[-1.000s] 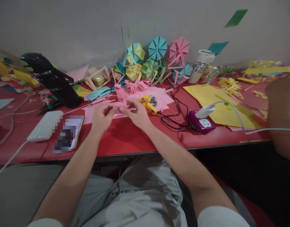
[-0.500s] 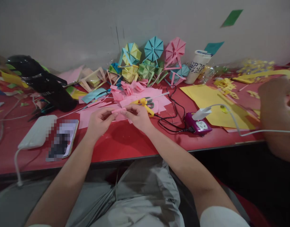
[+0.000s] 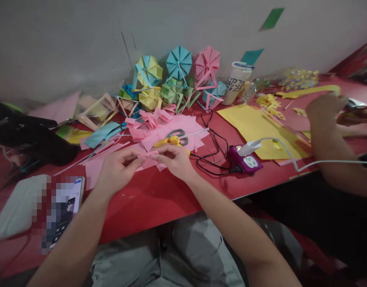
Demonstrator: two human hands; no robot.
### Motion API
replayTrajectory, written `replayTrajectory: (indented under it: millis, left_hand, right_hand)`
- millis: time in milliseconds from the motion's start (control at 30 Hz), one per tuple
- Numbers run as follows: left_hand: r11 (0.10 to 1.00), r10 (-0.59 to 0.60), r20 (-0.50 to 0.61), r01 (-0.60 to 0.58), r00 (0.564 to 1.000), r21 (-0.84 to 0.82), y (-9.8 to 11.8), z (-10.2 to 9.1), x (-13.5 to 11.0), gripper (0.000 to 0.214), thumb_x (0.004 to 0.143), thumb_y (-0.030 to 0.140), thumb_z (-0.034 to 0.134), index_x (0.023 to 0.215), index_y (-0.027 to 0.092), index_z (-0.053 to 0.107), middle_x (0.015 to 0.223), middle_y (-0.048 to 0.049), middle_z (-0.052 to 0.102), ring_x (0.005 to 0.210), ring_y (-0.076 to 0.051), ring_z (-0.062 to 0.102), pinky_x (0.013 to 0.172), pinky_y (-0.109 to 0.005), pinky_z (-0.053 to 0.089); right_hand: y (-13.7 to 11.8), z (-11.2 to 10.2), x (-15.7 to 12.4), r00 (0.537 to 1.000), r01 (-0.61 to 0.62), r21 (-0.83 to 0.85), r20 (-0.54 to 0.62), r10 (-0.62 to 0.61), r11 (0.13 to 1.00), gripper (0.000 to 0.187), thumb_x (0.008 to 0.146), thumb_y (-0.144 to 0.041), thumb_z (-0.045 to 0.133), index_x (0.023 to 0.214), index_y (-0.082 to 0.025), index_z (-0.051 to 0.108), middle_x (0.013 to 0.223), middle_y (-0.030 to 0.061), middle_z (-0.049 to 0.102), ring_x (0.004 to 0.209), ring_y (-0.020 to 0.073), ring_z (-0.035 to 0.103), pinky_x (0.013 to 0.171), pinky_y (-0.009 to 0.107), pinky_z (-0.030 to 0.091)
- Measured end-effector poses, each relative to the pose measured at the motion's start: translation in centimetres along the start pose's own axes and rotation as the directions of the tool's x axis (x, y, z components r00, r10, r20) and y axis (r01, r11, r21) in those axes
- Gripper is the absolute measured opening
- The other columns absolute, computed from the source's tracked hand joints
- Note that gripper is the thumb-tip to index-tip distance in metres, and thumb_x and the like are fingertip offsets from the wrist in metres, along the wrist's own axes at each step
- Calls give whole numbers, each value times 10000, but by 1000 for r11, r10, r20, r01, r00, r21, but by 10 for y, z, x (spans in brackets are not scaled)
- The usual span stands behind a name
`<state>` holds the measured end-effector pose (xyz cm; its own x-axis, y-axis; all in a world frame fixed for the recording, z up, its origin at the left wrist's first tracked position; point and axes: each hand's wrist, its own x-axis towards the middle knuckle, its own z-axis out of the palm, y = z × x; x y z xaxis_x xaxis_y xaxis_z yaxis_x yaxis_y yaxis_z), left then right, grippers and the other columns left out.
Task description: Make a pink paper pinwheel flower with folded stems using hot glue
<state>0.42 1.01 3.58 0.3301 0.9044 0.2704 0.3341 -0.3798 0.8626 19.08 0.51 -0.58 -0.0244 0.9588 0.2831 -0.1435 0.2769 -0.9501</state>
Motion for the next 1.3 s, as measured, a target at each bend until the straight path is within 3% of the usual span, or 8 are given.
replayTrajectory:
  millis: [333,500,700,967,1133,1300]
  left_hand:
    - [999,-5,-57,3,998,-37,-12,7,-1,128,833,312,684,791,197,719,749,-39,741,676,-173,682,575,-244,520]
    - [999,18,-113,-22,993,-30,-15,7,-3,132,813,283,692,723,189,669,672,-15,678,611,-144,623,570,-238,494]
    - [992,4,-45,-9,999,-127,-18,1,2,129,845,307,673,800,187,691,743,-25,679,670,-139,604,621,-243,501]
    - [968,-22,-14,18,1000,-250,-24,0,6,140,824,316,731,860,182,741,836,-55,735,756,-163,647,679,-266,511]
    - [966,-60,-77,38,995,-256,-21,9,5,162,810,323,732,795,162,737,766,-45,724,716,-153,626,651,-264,483]
    - [960,-67,-148,23,987,-279,-22,19,1,152,785,312,722,791,160,737,752,-30,718,694,-140,609,643,-259,475]
  right_hand:
    - [-2,1,-4,1000,-8,-66,-26,7,998,129,753,-385,829,771,-269,774,824,22,767,811,202,698,848,393,564]
    - [-7,6,-2,1000,10,-122,24,-7,993,170,800,-421,785,783,-255,755,795,27,738,776,194,671,768,357,553]
    - [-12,12,3,998,20,-157,57,-11,987,184,824,-416,762,789,-238,727,816,40,731,785,196,661,745,342,559]
    - [-15,13,-1,1000,0,-192,6,1,981,86,861,-324,724,852,-241,744,877,49,758,835,203,690,764,347,569]
    - [-8,13,0,999,-19,-121,-28,16,992,136,824,-348,759,843,-215,740,825,33,739,781,174,662,733,324,560]
    - [1,11,1,998,-65,-48,11,65,997,228,794,-421,783,817,-203,721,804,17,709,741,147,635,722,302,544]
